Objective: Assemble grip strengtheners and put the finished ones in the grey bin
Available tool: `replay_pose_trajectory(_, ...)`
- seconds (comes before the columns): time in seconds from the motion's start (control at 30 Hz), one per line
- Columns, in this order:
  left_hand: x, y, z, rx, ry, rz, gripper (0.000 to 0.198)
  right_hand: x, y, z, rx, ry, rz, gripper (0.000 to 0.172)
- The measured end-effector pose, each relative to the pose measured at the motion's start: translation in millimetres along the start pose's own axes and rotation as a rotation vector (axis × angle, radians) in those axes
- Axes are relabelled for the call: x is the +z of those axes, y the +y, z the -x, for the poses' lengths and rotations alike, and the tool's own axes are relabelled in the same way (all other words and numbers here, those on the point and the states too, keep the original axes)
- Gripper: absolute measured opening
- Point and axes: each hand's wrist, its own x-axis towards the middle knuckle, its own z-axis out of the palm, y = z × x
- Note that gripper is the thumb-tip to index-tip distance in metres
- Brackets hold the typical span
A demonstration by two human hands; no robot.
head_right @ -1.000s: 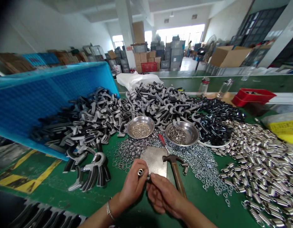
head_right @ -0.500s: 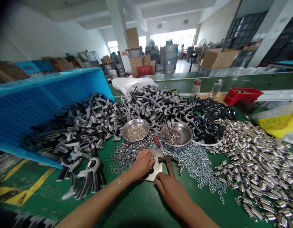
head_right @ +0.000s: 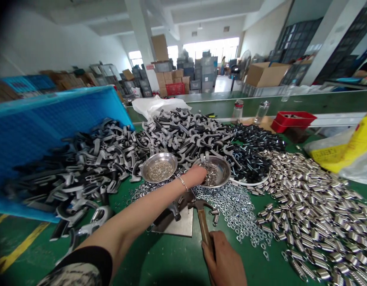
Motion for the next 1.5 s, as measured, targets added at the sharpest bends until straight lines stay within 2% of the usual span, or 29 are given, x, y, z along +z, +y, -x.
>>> replay_pose_trajectory(0.1, 5.2, -3, 2, -0.043, 0.005, -0.011, 0.021, 2, -2, -2, 0.013, 0.019, 0.021, 0.024)
replay_pose_trajectory(0.23, -0.1, -1, 10, -0.078, 0.104, 0.077, 0.014, 4, -6, -11, 0.054, 0.032, -0.015, 0.021)
replay_pose_trajectory(0.3, -5.8, 1, 16, -0.097, 0.167, 0.140, 0.018, 2, -8, -16, 0.091, 0.015, -0.162, 0.024)
replay_pose_trajectory(0.37, -11.2, 0, 30, -0.105, 0.211, 0.205, 0.023, -3, -7, -21, 0.152, -0.065, -0.416, 0.031)
replay_pose_trajectory(0.47, -14.9, -14, 76, -0.086, 0.309, 0.375, 0.025, -11, -3, -24, 0.232, -0.249, -0.762, 0.038)
replay_pose_trajectory(0.53, -13.1, -30, 121, -0.107, 0.394, 0.471, 0.024, -14, 0, -23, 0.250, -0.322, -0.849, 0.039)
replay_pose_trajectory(0.57, -10.8, -38, 143, -0.149, 0.414, 0.489, 0.023, -14, 1, -22, 0.245, -0.333, -0.854, 0.040)
replay_pose_trajectory(0.63, -2.9, -50, 182, -0.225, 0.371, 0.566, 0.023, -12, 0, -23, 0.218, -0.318, -0.801, 0.042)
replay_pose_trajectory(0.73, 13.7, -57, 209, -0.319, 0.324, 0.748, 0.018, -7, -4, -27, 0.167, -0.263, -0.682, 0.044)
replay_pose_trajectory(0.83, 27.8, -54, 202, -0.346, 0.347, 0.759, 0.014, -7, -8, -31, 0.184, -0.250, -0.693, 0.044)
replay_pose_trajectory(0.93, 34.2, -51, 186, -0.378, 0.350, 0.569, 0.018, -13, -6, -28, 0.208, -0.269, -0.768, 0.041)
replay_pose_trajectory(1.07, 35.7, -49, 180, -0.426, 0.297, 0.408, 0.021, -26, -2, -16, 0.130, -0.258, -0.706, 0.034)
replay_pose_trajectory(1.17, 36.0, -47, 182, -0.415, 0.277, 0.363, 0.021, -41, -6, -14, 0.087, -0.189, -0.586, 0.032)
replay_pose_trajectory(1.23, 36.3, -46, 183, -0.410, 0.271, 0.332, 0.021, -52, -11, -18, 0.093, -0.156, -0.595, 0.034)
replay_pose_trajectory(1.3, 36.0, -45, 182, -0.404, 0.265, 0.277, 0.021, -61, -13, -23, 0.133, -0.176, -0.642, 0.039)
replay_pose_trajectory(1.4, 32.7, -44, 179, -0.312, 0.253, 0.128, 0.022, -71, -11, -32, 0.154, -0.202, -0.568, 0.049)
replay_pose_trajectory(1.5, 27.1, -45, 178, -0.057, 0.203, -0.017, 0.023, -75, -5, -39, 0.055, -0.194, -0.397, 0.052)
